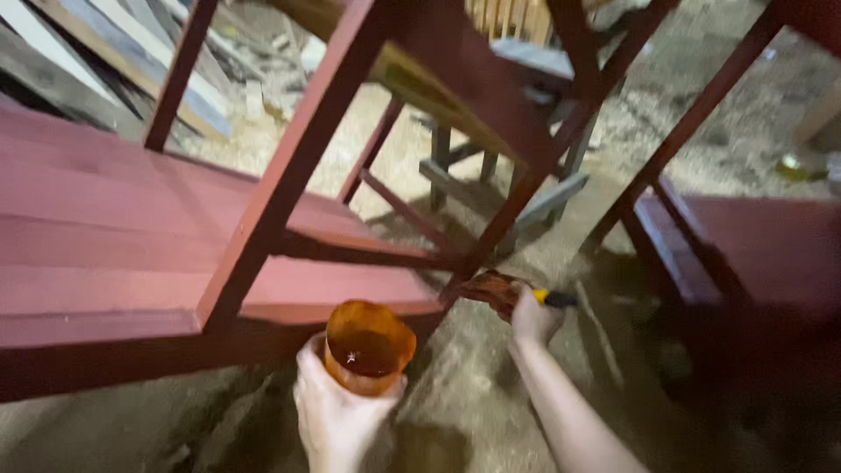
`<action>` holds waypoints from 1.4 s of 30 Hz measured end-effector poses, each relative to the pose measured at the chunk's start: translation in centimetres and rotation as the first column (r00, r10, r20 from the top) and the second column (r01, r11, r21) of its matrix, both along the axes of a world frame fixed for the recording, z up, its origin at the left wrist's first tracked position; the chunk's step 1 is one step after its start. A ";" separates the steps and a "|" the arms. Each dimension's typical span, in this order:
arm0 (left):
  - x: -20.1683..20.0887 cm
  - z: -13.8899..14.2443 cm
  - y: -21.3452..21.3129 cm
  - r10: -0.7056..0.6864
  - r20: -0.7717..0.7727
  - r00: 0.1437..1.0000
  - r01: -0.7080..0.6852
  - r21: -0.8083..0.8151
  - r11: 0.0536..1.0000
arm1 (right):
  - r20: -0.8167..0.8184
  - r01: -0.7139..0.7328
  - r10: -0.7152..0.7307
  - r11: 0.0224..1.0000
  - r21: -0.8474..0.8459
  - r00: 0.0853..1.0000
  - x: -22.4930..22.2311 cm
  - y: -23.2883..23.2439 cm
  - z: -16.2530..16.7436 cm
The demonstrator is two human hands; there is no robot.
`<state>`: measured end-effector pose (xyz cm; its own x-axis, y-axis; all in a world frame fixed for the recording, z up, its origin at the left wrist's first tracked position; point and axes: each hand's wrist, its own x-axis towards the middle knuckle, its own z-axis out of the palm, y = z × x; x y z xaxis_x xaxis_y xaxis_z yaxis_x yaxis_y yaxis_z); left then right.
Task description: The person applies a reddish-brown stain to wooden furniture frames using a cloth pad, dipping the pad into a cup of stain held in the other hand. They wipe the stain across the rails, slats and legs of the frames, moving between several pieces and re-dipping the pad as they work.
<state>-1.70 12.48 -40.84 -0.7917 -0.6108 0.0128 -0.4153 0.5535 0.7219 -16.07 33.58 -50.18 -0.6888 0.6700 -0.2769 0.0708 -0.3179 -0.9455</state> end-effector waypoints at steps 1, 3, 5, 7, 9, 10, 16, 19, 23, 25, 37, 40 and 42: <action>0.1 0.0 -0.1 -0.019 -0.023 1.000 0.019 -0.006 1.000 | 0.087 -0.113 0.101 0.983 0.142 0.991 0.9 -0.6 -0.2; 0.1 0.0 -0.1 -0.055 -0.095 0.994 0.053 -0.018 0.998 | 0.272 -0.349 0.256 0.853 0.387 0.928 2.0 -2.3 -0.5; 0.1 -0.2 0.2 -0.046 -0.029 0.999 0.046 -0.009 0.999 | 0.280 -0.295 0.250 0.946 0.133 0.927 2.1 -3.3 -0.7; 0.1 -0.4 0.6 -0.050 0.007 0.999 0.050 0.007 0.999 | 0.203 -0.183 0.190 0.982 -0.054 0.960 1.4 -2.9 -0.6; 0.2 -0.6 1.1 -0.047 0.023 0.999 0.046 0.048 0.998 | 0.056 -0.064 0.074 0.984 -0.163 0.996 -0.1 -0.6 -0.2; 0.2 -0.7 1.2 -0.052 0.010 0.999 0.052 0.042 0.998 | 0.003 -0.069 0.073 0.955 -0.287 0.997 -0.6 0.8 -0.1; -0.5 -0.7 1.2 -0.085 -0.080 0.993 0.086 0.007 0.996 | 0.122 -0.096 0.098 0.995 -0.024 0.988 -0.3 1.3 -2.3; -0.3 -0.7 1.9 -0.078 -0.072 0.994 0.077 -0.014 0.997 | 0.186 -0.205 0.202 0.979 -0.004 0.962 0.3 -0.5 -2.7; -0.1 -0.7 2.5 -0.096 -0.093 0.991 0.100 0.038 0.994 | -0.096 -0.081 0.045 0.910 -0.406 0.994 -2.1 1.6 -0.6; 0.1 -0.7 2.4 -0.107 -0.087 0.990 0.111 0.041 0.993 | -0.149 -0.071 -0.001 0.877 -0.476 0.989 -2.2 3.1 0.4; 0.1 -0.2 2.3 -0.086 -0.040 0.996 0.086 0.000 0.996 | -0.060 0.226 0.745 -0.124 0.966 0.665 1.9 0.5 -3.3; 0.0 -0.4 2.3 -0.090 -0.052 0.995 0.090 0.002 0.996 | 0.458 -0.356 0.633 -0.290 0.888 0.625 2.1 -1.0 -3.2; 0.1 -0.5 2.3 -0.135 -0.034 0.990 0.134 -0.030 0.991 | 0.292 -0.376 0.771 -0.074 0.924 0.566 2.4 -1.3 -2.6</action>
